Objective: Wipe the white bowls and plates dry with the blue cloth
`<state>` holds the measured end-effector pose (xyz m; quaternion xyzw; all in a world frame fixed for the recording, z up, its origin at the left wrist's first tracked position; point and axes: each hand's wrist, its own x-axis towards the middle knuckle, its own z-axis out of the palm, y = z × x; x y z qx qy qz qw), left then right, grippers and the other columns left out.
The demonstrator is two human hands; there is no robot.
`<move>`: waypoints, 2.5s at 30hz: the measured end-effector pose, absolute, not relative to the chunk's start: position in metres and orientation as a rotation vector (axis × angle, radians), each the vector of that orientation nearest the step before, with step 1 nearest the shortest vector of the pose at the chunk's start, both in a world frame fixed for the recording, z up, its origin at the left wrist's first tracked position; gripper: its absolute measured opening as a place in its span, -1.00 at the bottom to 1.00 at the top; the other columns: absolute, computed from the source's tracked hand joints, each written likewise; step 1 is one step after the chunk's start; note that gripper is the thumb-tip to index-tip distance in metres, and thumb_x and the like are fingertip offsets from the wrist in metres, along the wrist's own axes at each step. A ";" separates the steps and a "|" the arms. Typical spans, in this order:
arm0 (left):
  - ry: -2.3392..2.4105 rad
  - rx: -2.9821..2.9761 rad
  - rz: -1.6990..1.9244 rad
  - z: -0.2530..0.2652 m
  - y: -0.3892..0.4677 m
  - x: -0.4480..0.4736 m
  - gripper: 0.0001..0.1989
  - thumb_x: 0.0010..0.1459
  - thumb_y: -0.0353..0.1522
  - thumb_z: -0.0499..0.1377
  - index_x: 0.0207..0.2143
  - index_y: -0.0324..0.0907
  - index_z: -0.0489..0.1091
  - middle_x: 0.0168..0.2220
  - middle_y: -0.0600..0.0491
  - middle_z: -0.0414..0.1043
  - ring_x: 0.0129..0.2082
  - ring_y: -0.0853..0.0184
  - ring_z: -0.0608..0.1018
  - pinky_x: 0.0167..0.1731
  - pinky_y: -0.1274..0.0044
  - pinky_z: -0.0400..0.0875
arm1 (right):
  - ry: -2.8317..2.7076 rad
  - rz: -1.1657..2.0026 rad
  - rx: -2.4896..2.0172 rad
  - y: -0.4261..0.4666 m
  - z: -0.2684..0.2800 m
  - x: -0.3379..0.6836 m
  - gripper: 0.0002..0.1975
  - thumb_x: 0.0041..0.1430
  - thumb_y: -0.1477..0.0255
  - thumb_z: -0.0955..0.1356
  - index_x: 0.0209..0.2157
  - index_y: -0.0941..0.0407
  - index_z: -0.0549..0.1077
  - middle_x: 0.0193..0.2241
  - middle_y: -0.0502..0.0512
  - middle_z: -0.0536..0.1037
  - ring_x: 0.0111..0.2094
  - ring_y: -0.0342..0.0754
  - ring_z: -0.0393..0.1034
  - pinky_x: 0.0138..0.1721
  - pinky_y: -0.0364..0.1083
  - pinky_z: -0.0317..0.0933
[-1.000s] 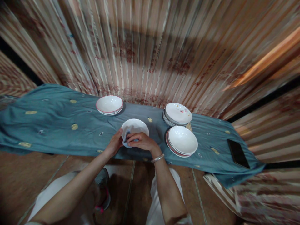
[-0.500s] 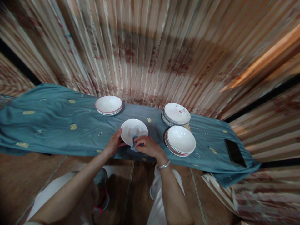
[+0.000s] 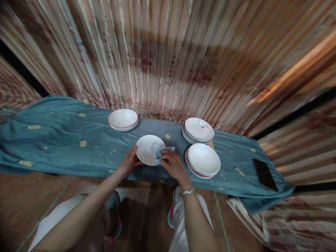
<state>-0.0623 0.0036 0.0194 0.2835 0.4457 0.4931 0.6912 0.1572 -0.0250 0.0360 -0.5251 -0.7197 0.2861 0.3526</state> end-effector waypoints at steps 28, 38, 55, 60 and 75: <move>0.955 0.631 1.116 0.018 0.001 -0.062 -0.47 0.20 -0.16 0.23 0.20 -0.04 0.35 0.15 -0.08 0.46 0.02 0.07 0.58 -0.27 0.34 0.63 | -1.893 0.336 -1.464 0.034 0.003 0.122 -0.56 0.31 0.44 0.22 0.18 0.20 0.37 0.31 0.32 0.25 0.37 0.16 0.05 0.39 0.23 -0.10; 0.969 0.661 1.104 0.017 0.001 -0.062 -0.42 0.21 -0.17 0.21 0.26 -0.05 0.29 0.17 -0.09 0.44 0.04 0.04 0.56 -0.23 0.28 0.63 | -1.962 0.396 -1.411 0.034 0.011 0.089 -0.53 0.33 0.44 0.20 0.22 0.22 0.32 0.37 0.28 0.13 0.42 0.12 -0.09 0.41 0.18 -0.16; 0.959 0.728 1.136 0.010 0.001 -0.061 -0.46 0.26 -0.14 0.14 0.26 -0.02 0.29 0.26 -0.04 0.34 0.15 0.02 0.48 -0.12 0.23 0.60 | -1.883 0.934 -1.100 0.017 0.017 0.074 -0.50 0.33 0.27 0.26 0.26 0.07 0.34 0.38 0.12 0.15 0.39 0.02 0.01 0.38 0.02 -0.08; 0.997 0.746 1.137 0.007 0.002 -0.061 -0.47 0.25 -0.11 0.15 0.21 -0.11 0.34 0.22 -0.12 0.37 0.10 0.03 0.51 -0.23 0.33 0.63 | -1.825 1.057 -1.051 0.013 0.020 0.081 -0.57 0.30 0.21 0.30 0.15 0.00 0.47 0.29 0.07 0.32 0.34 0.02 0.14 0.37 0.04 -0.06; 1.020 0.763 1.104 0.003 0.006 -0.063 -0.34 0.09 0.03 0.24 0.13 -0.18 0.40 -0.02 -0.16 0.56 -0.08 0.04 0.60 -0.35 0.35 0.61 | -2.221 0.901 -1.194 -0.001 0.040 0.108 -0.74 0.26 0.54 0.29 -0.25 0.08 0.63 -0.18 0.06 0.67 -0.13 -0.04 0.53 -0.03 -0.09 0.32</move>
